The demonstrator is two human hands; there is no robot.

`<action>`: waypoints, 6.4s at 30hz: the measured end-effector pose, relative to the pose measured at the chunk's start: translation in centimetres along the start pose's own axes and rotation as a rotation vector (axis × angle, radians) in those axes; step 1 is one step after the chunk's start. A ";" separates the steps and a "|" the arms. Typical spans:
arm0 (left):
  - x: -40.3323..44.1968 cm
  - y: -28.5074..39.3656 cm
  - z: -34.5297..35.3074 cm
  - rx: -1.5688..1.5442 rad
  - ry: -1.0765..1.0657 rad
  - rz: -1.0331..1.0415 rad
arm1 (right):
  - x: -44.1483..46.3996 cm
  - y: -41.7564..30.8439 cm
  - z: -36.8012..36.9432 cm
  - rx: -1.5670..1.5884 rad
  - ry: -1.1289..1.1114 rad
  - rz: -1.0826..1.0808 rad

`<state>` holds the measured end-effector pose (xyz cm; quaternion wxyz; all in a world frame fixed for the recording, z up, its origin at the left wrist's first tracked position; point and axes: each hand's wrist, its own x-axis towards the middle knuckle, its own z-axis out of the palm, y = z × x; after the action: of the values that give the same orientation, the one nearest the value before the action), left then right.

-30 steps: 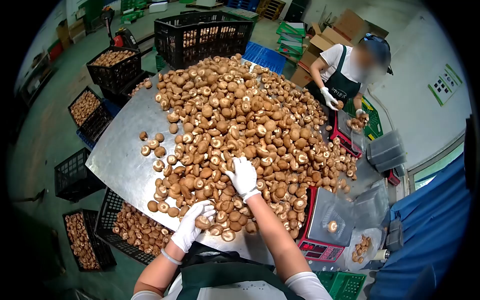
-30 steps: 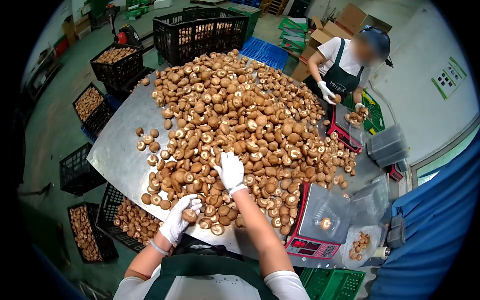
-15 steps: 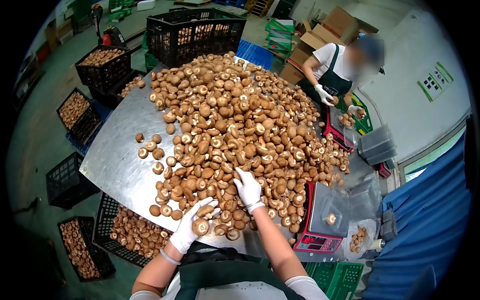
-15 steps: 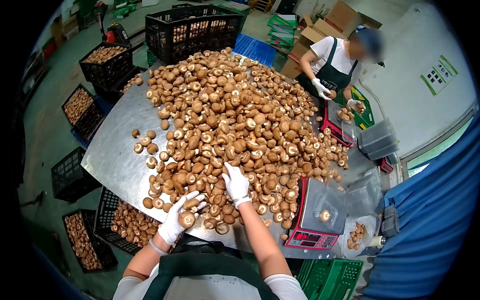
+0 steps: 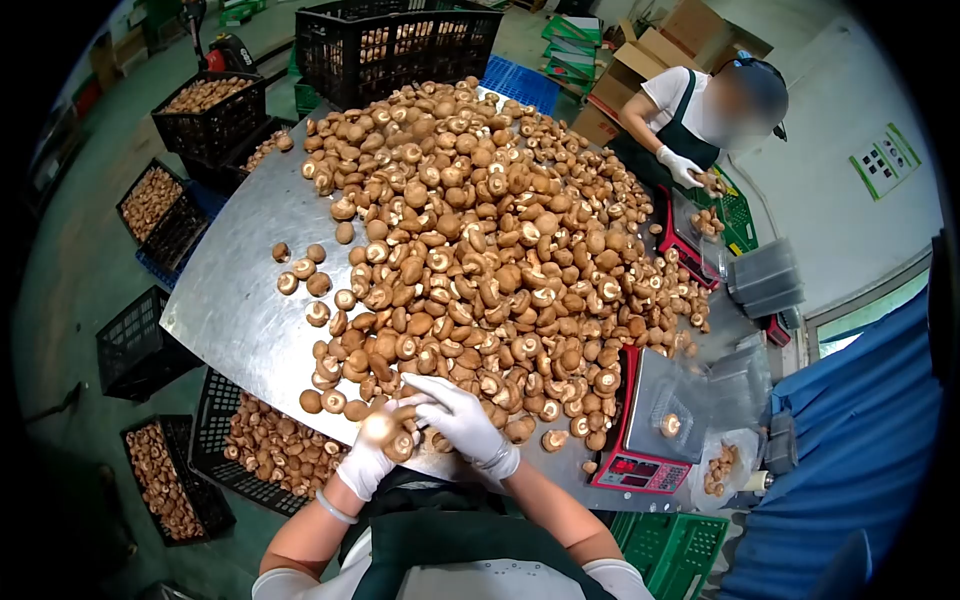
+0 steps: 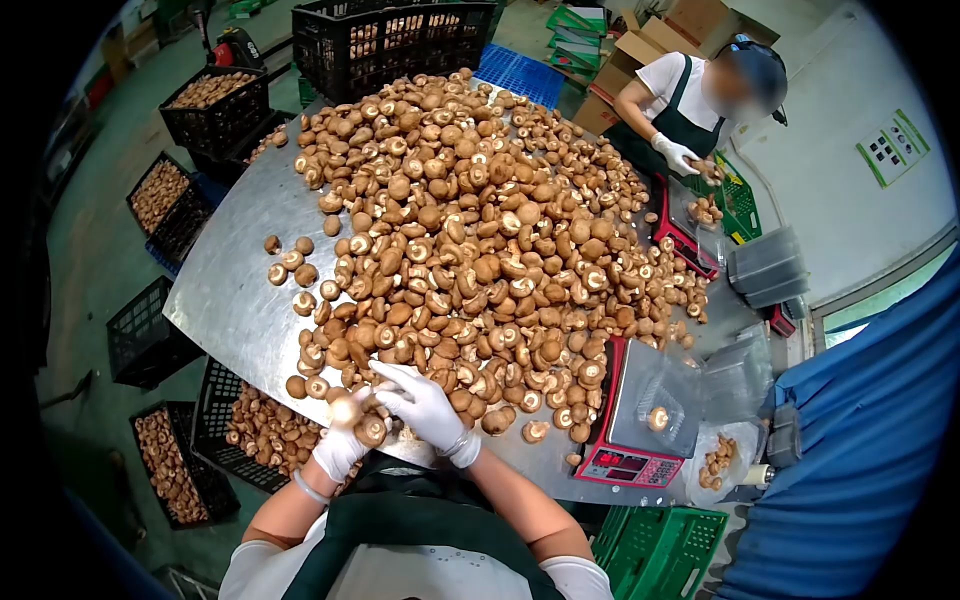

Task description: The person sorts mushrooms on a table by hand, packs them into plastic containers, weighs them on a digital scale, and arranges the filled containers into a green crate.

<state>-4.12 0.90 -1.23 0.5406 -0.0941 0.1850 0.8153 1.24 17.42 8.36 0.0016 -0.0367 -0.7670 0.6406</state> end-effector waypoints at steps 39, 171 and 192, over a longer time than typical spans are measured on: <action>-11.5 9.1 -4.0 2.079 1.165 0.983 | 1.3 2.9 -6.1 -0.731 0.198 -0.250; -3.0 1.3 3.0 2.057 -0.088 0.854 | -11.8 6.9 -4.2 -1.231 -0.073 0.152; 0.1 -2.4 3.9 1.408 -0.103 0.084 | -12.4 9.3 -5.7 1.213 0.470 -0.047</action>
<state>-1.76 3.40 1.80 0.4491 0.3238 0.6461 0.5254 14.38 23.96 0.81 0.2038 -0.1518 -0.2491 0.9345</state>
